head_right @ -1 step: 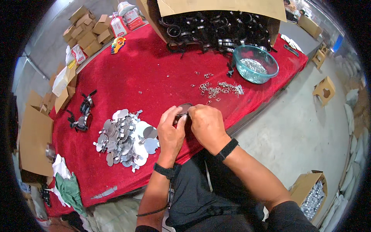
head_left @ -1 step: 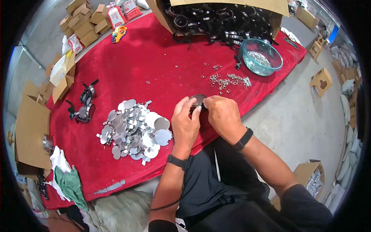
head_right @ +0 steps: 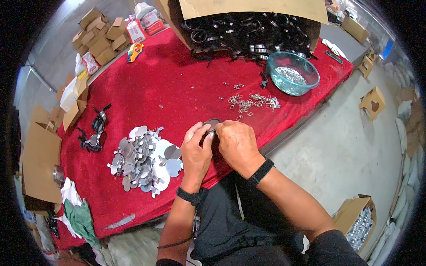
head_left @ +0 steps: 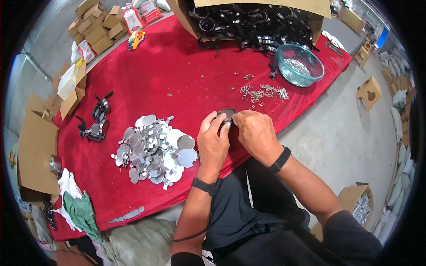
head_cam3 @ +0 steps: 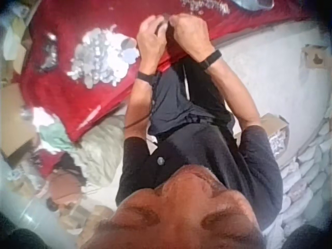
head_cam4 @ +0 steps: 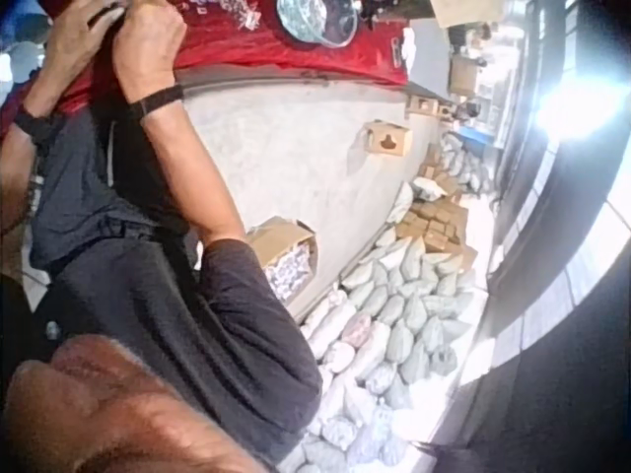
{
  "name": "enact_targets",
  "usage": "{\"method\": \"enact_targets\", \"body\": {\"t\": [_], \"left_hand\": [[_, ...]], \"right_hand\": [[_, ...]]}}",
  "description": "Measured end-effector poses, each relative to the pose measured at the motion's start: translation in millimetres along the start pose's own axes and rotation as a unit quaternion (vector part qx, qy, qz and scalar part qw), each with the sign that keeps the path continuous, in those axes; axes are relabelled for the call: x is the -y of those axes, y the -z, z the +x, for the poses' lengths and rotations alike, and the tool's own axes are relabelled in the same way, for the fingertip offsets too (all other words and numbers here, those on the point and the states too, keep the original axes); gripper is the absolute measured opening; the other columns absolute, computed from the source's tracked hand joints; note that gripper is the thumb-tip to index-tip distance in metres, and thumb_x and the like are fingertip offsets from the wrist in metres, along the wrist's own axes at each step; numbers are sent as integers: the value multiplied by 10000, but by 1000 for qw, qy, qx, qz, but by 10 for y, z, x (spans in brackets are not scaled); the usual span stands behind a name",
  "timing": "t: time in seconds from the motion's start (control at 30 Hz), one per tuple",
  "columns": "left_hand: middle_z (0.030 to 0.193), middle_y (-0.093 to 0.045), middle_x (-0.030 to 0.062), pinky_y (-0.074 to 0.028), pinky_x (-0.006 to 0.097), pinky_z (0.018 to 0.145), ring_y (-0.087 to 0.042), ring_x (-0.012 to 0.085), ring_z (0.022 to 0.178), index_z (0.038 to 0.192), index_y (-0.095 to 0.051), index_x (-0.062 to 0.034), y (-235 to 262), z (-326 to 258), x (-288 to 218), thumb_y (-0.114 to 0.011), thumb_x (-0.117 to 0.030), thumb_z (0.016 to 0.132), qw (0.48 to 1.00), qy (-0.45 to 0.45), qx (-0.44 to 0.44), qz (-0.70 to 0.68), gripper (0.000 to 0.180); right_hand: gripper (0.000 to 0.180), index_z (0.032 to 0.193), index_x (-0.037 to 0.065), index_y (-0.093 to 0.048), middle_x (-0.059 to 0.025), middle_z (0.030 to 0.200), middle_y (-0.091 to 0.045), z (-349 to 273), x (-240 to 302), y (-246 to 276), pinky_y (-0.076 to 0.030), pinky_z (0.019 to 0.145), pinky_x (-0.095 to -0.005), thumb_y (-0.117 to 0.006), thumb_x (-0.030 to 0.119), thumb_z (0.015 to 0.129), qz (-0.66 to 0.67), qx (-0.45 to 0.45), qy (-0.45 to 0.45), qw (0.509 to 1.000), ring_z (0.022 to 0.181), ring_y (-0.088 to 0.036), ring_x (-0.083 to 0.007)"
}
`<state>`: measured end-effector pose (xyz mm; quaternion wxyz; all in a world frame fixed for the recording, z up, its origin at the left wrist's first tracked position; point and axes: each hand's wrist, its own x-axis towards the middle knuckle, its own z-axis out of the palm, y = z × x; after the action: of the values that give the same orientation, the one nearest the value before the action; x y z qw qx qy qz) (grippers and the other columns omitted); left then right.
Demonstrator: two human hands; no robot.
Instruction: Assembling circular metal components into black plastic housings at a factory workbench.
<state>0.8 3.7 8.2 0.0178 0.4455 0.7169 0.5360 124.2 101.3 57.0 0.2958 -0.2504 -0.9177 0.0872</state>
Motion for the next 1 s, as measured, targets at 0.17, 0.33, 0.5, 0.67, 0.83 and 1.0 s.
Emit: {"method": "enact_targets", "body": {"t": [0.17,0.33,0.5,0.67,0.83,1.0], "left_hand": [[1374,-733,240,-549,437,1122,-718,376,1273,1275,-781,-14,-27,-17,42,-758,-89,999,1000,4,7,-14,287],[1401,-718,246,-538,434,1135,-707,373,1289,1278,-782,-8,20,18,-9,-745,-76,1004,999,14,35,-3,284],[1461,-679,236,-485,461,1186,-651,381,1343,1330,-774,-17,133,-102,-15,-720,-56,1007,993,-47,20,108,331],[1472,-662,240,-479,490,1186,-625,410,1359,1409,-699,-3,98,-155,-177,-727,-116,1000,987,-66,67,133,426],[1424,-666,235,-475,496,1175,-628,419,1328,1430,-651,1,197,-104,-203,-725,-175,1001,977,-99,86,171,470],[1402,-674,233,-484,490,1158,-633,415,1313,1432,-657,-2,108,-75,-260,-721,-173,1017,978,-105,93,155,453]], "right_hand": [[429,817,-10,-731,-272,794,-707,224,-257,73,-579,707,-545,-658,336,1059,109,32,-91,989,775,-731,-453],[516,923,-63,-797,-276,776,-745,323,-439,-309,-604,765,-542,-653,427,992,377,206,-361,828,716,-771,-418],[453,898,-96,-780,-400,934,-719,268,-253,-468,-588,895,-579,-691,348,911,321,145,-345,870,982,-749,-539],[457,922,-80,-780,-389,946,-719,166,-274,-508,-583,884,-590,-699,369,940,323,107,-338,877,965,-739,-550],[158,928,19,-777,-275,894,-748,112,-875,18,-606,803,-563,-764,176,941,198,-18,-193,961,869,-757,-466],[146,947,32,-808,-244,907,-769,99,-1459,46,-606,814,-556,-816,164,885,60,55,-184,979,889,-768,-436]]}}
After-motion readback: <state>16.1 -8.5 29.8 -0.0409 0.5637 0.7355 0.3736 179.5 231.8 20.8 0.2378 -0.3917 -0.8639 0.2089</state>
